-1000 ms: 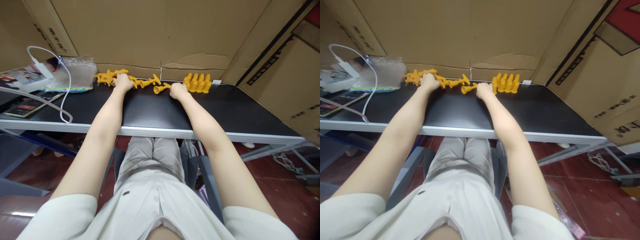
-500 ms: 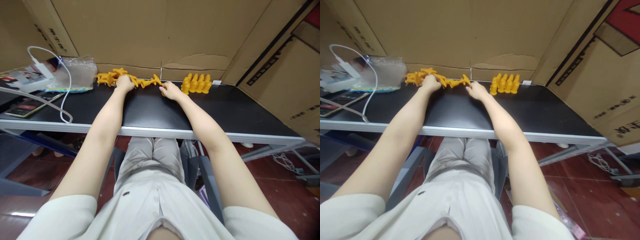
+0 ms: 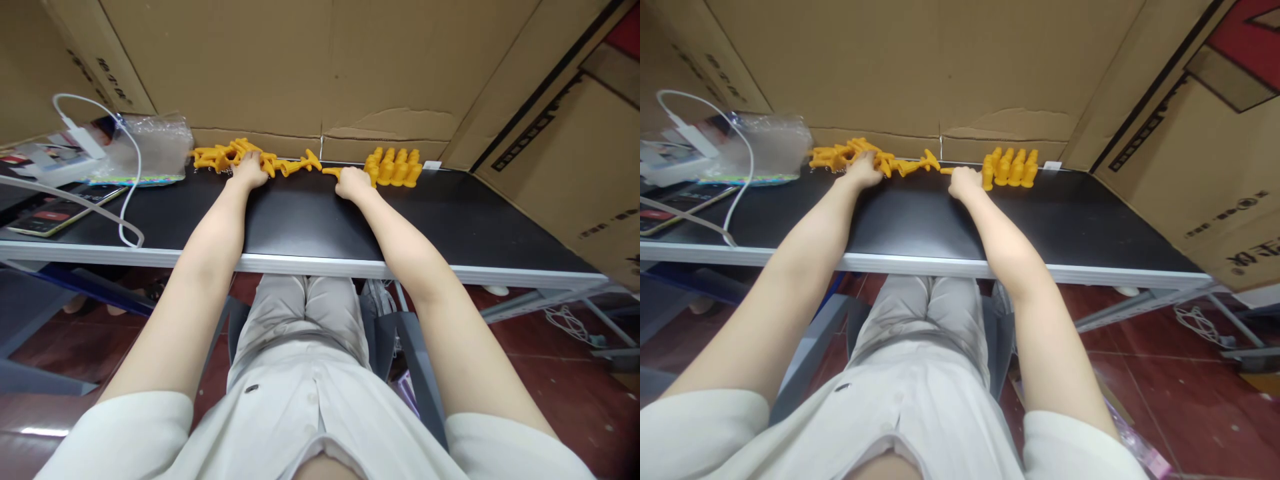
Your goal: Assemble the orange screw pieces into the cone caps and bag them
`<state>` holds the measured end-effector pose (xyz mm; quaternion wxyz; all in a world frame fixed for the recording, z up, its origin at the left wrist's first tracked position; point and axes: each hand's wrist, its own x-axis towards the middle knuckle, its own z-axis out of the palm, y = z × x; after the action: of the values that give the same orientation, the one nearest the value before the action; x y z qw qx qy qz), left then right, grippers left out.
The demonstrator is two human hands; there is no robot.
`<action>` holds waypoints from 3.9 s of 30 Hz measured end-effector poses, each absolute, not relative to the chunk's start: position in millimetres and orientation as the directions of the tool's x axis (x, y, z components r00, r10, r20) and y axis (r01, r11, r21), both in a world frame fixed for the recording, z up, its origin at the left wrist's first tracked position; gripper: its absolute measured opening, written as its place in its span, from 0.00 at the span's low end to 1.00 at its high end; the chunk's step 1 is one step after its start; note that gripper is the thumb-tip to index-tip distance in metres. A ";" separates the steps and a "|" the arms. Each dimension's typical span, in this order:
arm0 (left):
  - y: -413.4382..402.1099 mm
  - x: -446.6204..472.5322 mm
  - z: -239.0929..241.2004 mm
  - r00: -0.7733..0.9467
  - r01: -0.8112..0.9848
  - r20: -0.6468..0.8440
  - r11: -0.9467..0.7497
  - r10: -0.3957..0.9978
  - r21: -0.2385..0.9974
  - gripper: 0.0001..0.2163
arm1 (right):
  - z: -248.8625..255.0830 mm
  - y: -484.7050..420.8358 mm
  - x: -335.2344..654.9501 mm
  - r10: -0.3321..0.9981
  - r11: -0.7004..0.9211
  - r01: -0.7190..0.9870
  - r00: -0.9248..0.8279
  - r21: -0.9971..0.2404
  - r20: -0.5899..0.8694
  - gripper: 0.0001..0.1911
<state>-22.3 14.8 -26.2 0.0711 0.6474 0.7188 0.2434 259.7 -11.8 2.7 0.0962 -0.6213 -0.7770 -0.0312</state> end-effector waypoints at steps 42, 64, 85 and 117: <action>-34.6 61.3 18.9 0.073 0.944 0.473 -0.213 0.878 0.250 0.22 | 8.4 -9.1 263.4 0.741 0.578 0.816 -0.522 -0.004 0.422 0.24; -35.5 63.2 31.6 0.128 0.833 0.117 -0.171 0.985 0.527 0.07 | 11.5 -18.4 248.3 0.733 0.505 0.853 -0.505 0.134 0.456 0.29; -9.4 42.6 13.9 0.086 0.889 0.237 -0.181 0.968 0.420 0.19 | 8.3 0.9 265.3 0.711 0.485 0.865 -0.475 0.127 0.518 0.24; -1.1 -38.5 -18.7 -0.297 0.816 0.256 0.106 0.920 0.568 0.48 | 50.7 -9.8 340.4 0.966 -0.162 0.950 0.208 -0.266 0.152 0.09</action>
<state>-38.5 -1.1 -18.7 0.0809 0.5872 0.7393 0.3197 340.4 -9.8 50.7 0.1528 -0.7619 -0.6288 0.0262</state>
